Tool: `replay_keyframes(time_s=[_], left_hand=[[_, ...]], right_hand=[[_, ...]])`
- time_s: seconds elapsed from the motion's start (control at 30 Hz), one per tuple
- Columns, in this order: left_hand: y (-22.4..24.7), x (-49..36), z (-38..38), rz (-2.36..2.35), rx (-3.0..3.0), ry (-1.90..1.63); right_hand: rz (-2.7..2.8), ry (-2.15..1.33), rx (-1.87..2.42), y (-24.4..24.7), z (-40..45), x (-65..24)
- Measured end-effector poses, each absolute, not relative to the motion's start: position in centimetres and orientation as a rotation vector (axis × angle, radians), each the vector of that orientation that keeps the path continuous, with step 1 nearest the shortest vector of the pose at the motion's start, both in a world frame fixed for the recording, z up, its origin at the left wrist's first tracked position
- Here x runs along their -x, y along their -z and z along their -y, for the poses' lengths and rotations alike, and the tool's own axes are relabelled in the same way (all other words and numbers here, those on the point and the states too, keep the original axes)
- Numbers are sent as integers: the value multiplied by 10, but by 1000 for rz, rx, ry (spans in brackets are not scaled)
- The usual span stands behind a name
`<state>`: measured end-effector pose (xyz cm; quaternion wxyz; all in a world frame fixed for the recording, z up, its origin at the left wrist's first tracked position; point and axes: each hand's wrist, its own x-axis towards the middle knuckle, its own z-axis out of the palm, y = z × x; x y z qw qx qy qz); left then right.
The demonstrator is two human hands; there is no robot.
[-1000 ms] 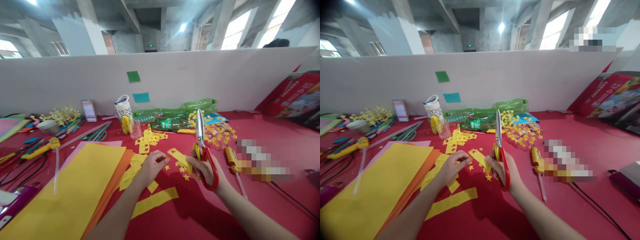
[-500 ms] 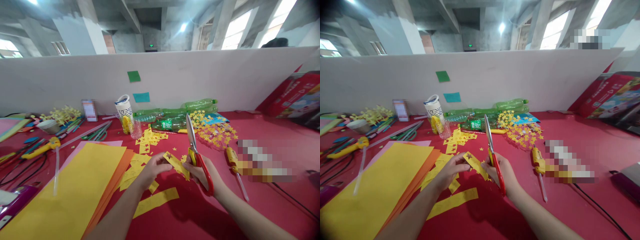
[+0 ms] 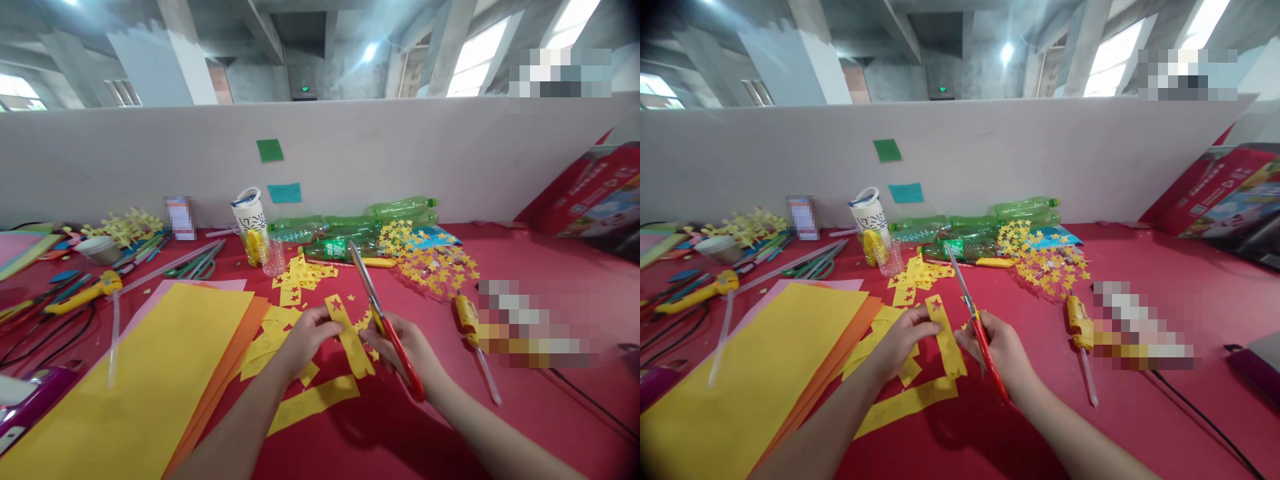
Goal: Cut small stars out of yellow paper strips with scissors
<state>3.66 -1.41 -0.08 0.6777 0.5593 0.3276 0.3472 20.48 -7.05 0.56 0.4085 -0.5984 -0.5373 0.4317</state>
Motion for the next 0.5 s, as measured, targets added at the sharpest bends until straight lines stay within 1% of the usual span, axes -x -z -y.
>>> replay_keyframes(time_s=[0.13, 0.27, 0.4, 0.5], left_hand=[[0, -37, 18, -684, -1378, -585], [2, -40, 22, -664, -1377, -557], [2, -42, 23, -638, -1369, -595], [2, -43, 22, -706, -1400, -706]], right_hand=[[1341, -1201, 1492, -6, 70, -205], [1403, -1337, 1506, -3, 70, -204], [1373, -1230, 1520, -1, 72, -202], [1368, -1163, 1478, -2, 72, -205]])
